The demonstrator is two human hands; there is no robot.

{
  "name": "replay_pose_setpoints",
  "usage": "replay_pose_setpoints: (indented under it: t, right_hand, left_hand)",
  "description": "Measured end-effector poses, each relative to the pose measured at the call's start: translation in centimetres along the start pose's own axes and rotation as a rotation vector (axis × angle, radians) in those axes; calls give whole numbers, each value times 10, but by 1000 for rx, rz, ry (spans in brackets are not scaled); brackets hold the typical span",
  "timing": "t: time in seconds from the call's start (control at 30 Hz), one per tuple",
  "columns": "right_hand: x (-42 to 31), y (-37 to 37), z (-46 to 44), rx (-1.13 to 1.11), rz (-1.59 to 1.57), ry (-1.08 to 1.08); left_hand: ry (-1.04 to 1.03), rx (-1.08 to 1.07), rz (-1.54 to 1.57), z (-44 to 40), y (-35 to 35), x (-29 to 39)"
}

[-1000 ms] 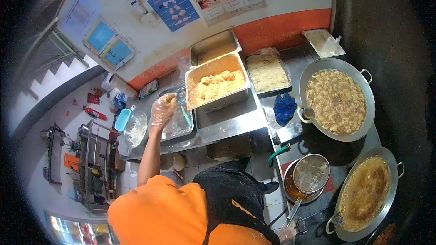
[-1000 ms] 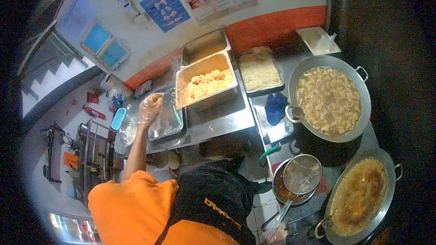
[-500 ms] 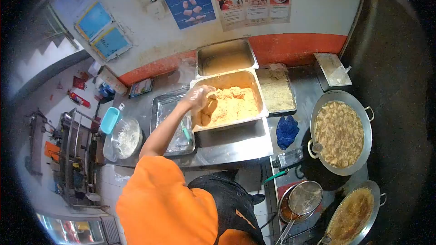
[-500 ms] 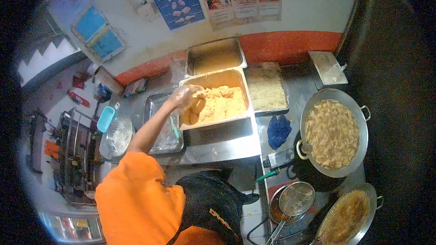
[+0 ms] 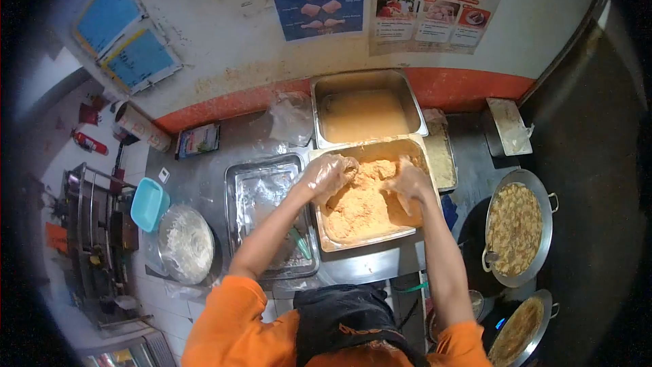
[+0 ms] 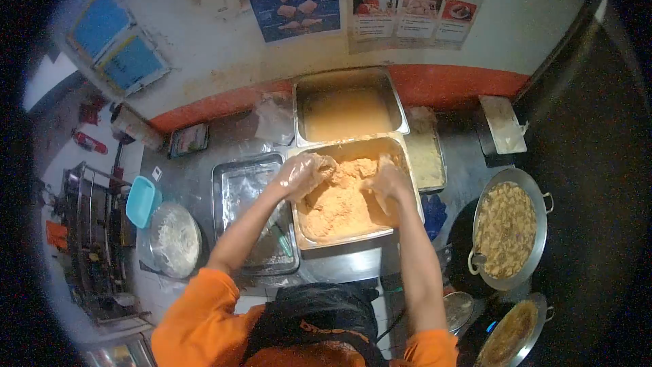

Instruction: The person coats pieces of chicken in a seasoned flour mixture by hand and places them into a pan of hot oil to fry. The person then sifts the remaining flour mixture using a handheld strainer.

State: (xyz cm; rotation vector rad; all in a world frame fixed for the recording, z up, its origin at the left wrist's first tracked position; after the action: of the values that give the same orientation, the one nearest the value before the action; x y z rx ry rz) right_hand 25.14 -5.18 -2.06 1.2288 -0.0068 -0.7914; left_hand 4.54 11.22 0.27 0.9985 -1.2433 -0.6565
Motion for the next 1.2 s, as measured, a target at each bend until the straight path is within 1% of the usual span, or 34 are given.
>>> replay_pose_setpoints:
  t: [0.07, 0.1, 0.13, 0.17, 0.2, 0.27, 0.3, 0.33, 0.4, 0.43, 0.5, 0.53, 0.6, 0.63, 0.67, 0.7, 0.73, 0.77, 0.8, 0.83, 0.87, 0.9, 0.93, 0.97, 1.0, 1.03, 1.1, 1.13, 1.2]
  right_hand:
    - [2, -30, -40, 22, 13, -70]
    - [8, -52, -60, -55, 90, -15]
    - [11, -70, -68, -144, 164, 39]
    - [-9, -48, -45, -266, 95, 153]
    - [-6, -54, -46, -282, 89, 141]
    - [17, -57, -41, 35, -353, 472]
    - [32, -28, -43, -518, -246, -28]
    - [45, -25, -42, -536, -236, -29]
    - [59, -32, -39, -745, -140, 46]
    - [58, -47, -34, -751, -139, 49]
    - [53, -87, -20, -462, -381, -318]
    - [39, -85, -16, -469, -382, -311]
    - [-2, -70, 1, -457, -836, -83]
    - [-9, -78, 3, -467, -846, -88]
    - [-13, -84, 0, -507, -896, -153]
    - [-16, -87, -5, -545, -943, -214]
    - [-18, -92, -6, -538, -947, -202]
    - [-22, -98, -8, -337, -899, -41]
    - [-21, -105, -14, -140, -849, 108]
    - [1, -127, -33, -323, -708, -65]
    - [-10, -106, -28, -327, -714, -60]
    - [-16, -82, -17, -347, -580, -95]
    - [-25, -57, -5, -363, -444, -128]
    - [-29, -47, 6, -375, -443, -129]
    - [-33, -39, 18, -337, -307, -58]
    - [-35, -30, 27, -287, -171, 16]
    - [-36, -16, 39, -182, 96, 150]
    - [-34, -11, 38, -188, 98, 144]
    - [-31, -4, 29, -403, -472, -147]
  left_hand:
    - [49, 34, 152, 2, -49, -49]
    - [43, 26, 166, 3, -47, -48]
    - [98, -39, 161, 10, -41, -41]
    - [153, -106, 154, 18, -35, -34]
    - [155, -121, 168, 23, -28, -24]
    - [322, 76, 506, 32, -18, 9]
    - [436, 132, 828, 42, -11, 26]
    - [451, 136, 841, 46, -37, 31]
    - [463, 558, 1482, 50, -97, 37]
    - [470, 562, 1481, 46, -104, 48]
    - [527, 768, 1659, 42, -112, 64]
    - [534, 774, 1653, 36, -112, 54]
    - [961, 46, 1291, 24, -129, 15]
    - [878, 395, 1745, 11, -173, 17]
    - [879, 392, 1738, 8, -186, 11]
    - [887, 338, 1468, 3, -191, 5]
    - [881, 290, 1196, -3, -188, 0]
    - [932, 156, 856, -4, -113, 33]
    - [921, 158, 838, -8, -103, 33]
    - [987, 140, 976, -4, -102, 36]
    - [1051, 126, 1117, -1, -104, 37]
    - [987, 88, 1171, 5, -117, 29]
    - [994, 89, 1169, 8, -112, 33]
    - [887, 227, 1436, 13, -103, 45]
    - [763, 372, 1695, 19, -94, 58]
    - [765, 375, 1699, 25, -87, 68]
    - [508, 487, 1730, 38, -76, 84]
    - [512, 484, 1737, 33, -69, 82]
    - [913, 361, 1759, 28, -59, 70]
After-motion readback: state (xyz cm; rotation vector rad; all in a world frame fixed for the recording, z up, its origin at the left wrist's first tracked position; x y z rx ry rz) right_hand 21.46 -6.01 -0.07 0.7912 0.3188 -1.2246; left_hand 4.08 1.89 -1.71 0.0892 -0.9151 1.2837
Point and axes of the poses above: each hand's wrist, its own z-axis away from the middle knuckle, its own y-axis out of the back of the hand, x = y × z, the point moved 1 cm from there along -z, towards the middle knuckle, and after that the axes turned 8 degrees about -x, right-handed, at the moved point
